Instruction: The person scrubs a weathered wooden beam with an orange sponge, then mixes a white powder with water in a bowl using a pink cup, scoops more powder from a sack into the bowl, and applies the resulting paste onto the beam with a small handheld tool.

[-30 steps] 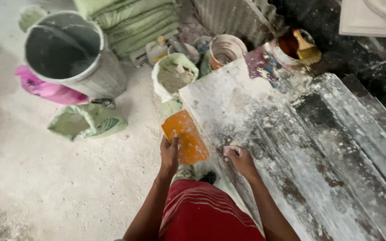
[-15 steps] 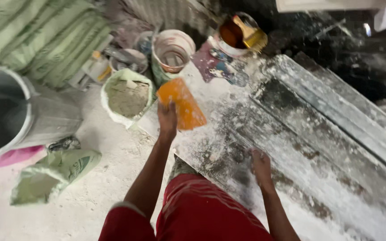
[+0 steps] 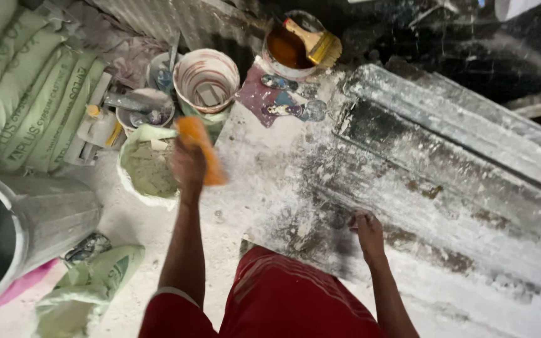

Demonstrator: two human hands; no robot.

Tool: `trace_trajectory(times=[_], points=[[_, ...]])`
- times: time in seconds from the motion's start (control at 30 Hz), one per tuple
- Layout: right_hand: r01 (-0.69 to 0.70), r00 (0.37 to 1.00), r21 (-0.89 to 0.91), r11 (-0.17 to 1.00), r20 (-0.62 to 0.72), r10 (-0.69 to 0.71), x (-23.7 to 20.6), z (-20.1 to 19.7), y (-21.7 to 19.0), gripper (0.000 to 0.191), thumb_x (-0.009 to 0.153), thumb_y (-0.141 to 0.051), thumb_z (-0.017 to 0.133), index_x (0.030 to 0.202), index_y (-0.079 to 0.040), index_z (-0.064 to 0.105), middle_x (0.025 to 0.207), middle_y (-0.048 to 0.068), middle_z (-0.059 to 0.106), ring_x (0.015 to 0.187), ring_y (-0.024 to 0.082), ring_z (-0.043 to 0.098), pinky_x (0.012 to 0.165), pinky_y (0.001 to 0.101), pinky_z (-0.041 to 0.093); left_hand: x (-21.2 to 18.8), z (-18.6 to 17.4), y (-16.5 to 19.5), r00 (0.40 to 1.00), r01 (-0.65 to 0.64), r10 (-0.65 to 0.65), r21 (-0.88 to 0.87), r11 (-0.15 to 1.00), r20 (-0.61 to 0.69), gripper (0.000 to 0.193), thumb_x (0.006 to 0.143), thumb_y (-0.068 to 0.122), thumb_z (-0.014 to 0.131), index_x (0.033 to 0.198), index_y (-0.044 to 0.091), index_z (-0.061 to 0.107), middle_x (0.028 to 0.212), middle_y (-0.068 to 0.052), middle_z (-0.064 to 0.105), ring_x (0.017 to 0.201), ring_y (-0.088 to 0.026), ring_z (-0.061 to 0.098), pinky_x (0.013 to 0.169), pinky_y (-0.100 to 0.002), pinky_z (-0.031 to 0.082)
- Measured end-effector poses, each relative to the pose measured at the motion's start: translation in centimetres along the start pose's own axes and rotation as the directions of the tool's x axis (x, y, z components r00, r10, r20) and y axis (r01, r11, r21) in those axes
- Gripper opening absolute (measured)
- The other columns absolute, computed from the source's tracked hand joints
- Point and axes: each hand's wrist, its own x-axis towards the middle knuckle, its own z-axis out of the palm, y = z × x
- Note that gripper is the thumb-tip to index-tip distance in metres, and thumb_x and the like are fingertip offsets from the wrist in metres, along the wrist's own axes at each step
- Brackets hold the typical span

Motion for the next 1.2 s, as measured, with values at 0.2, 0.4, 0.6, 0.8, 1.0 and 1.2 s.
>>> trace_trajectory(times=[0.2,0.4,0.6,0.8,1.0,1.2], points=[[0.061,0.998,0.008,0.998,0.026,-0.061,-0.4,1.3,-0.8,0.031,0.106,-0.029,0.056,0.122,-0.004,0.067,0.093,0.004,0.068,0.088,0.015,0.065,0.079,0.0352,0.055,4.2,3.2,3.3,0.986,0.168,-0.165,-0.107,0.98,0.039,0.06,0.094,0.027,0.065,0.142,-0.004,0.048,0.117,-0.027,0.069,0.104,-0.046,0.069,0.089,-0.051,0.054],[-0.139,0.99,0.159,0.977,0.004,0.14,-0.4,1.5,-3.8,0.034,0.107,-0.028,0.052,0.13,-0.006,0.064,0.092,0.006,0.068,0.084,0.018,0.065,0.08,0.0375,0.057,3.3,8.1,5.5,0.973,0.163,-0.229,-0.611,0.774,-0.031,0.052,0.098,0.011,0.061,0.144,-0.005,0.044,0.132,-0.023,0.061,0.116,-0.034,0.062,0.101,-0.044,0.05],[-0.113,0.994,0.173,0.978,0.02,0.111,-0.3,1.3,-4.1,0.033,0.105,-0.028,0.053,0.127,-0.006,0.063,0.094,0.005,0.07,0.084,0.019,0.066,0.078,0.0384,0.056,4.8,9.6,6.2,0.959,0.262,-0.272,-0.628,0.733,0.083,0.054,0.103,0.011,0.063,0.147,-0.008,0.038,0.141,-0.021,0.057,0.125,-0.029,0.059,0.107,-0.039,0.047],[-0.101,0.993,0.085,0.991,0.062,0.096,0.2,2.1,-3.7,0.03,0.107,-0.028,0.053,0.124,-0.007,0.065,0.096,0.005,0.069,0.089,0.017,0.065,0.079,0.037,0.055,6.0,7.5,6.9,0.893,0.428,-0.224,-0.587,0.687,0.39,0.057,0.099,0.013,0.062,0.147,-0.006,0.039,0.139,-0.019,0.059,0.12,-0.028,0.06,0.104,-0.039,0.048],[-0.094,0.993,0.121,0.988,0.088,0.084,0.4,2.2,-2.8,0.031,0.105,-0.028,0.053,0.124,-0.006,0.064,0.099,0.005,0.068,0.09,0.017,0.065,0.081,0.0364,0.055,4.8,13.2,10.0,0.978,0.183,-0.184,-0.84,0.51,0.101,0.041,0.117,0.021,0.062,0.138,-0.008,0.042,0.133,-0.021,0.054,0.117,-0.029,0.051,0.104,-0.04,0.044],[-0.146,0.988,0.049,0.988,0.053,0.143,0.0,2.0,-2.3,0.033,0.105,-0.031,0.053,0.122,-0.006,0.066,0.099,0.008,0.07,0.088,0.018,0.068,0.084,0.0373,0.058,6.6,19.1,12.3,0.973,-0.01,-0.164,0.741,0.671,0.162,0.057,0.112,0.03,0.047,0.158,-0.004,0.038,0.152,-0.034,0.045,0.135,-0.049,0.049,0.107,-0.066,0.036]])
